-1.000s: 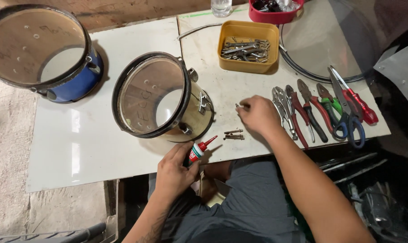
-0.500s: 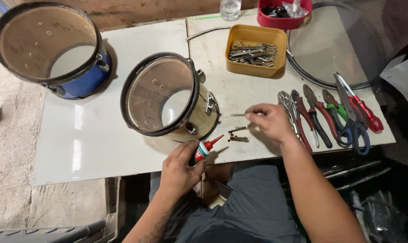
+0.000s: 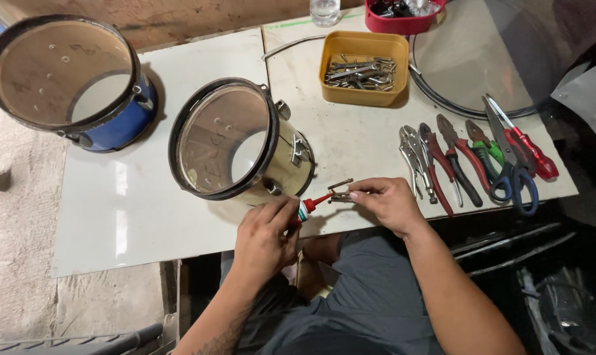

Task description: The person applies glue to small metal rods and then inserts them into the tension rods of a snare drum. They also handle a drum hoop and various small hardware pieces from a container on the table.

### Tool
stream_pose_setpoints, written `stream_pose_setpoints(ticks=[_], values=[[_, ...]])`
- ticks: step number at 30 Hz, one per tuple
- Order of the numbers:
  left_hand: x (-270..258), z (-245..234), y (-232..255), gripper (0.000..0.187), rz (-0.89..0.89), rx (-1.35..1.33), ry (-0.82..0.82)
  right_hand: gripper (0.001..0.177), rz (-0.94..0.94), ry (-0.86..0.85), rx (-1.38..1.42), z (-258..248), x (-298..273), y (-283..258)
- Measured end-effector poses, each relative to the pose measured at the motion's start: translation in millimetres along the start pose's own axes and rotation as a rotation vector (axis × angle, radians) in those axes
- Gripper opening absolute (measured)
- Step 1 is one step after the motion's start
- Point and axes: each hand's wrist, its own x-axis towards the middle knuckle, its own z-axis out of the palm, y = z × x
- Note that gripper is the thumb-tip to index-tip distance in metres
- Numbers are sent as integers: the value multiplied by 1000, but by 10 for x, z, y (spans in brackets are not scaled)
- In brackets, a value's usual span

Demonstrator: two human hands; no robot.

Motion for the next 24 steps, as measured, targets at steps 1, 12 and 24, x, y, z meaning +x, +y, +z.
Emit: stream_pose_setpoints(ticks=[1, 12, 24], values=[[-8, -3, -5, 45, 0, 1, -1, 24, 1, -1, 2, 11, -8, -6], [-19, -22, 12, 36, 21, 12, -33, 22, -13, -28, -13, -8, -2, 25], [-35, -88, 8, 41, -25, 16, -61, 21, -5, -8, -48, -7, -77, -118]])
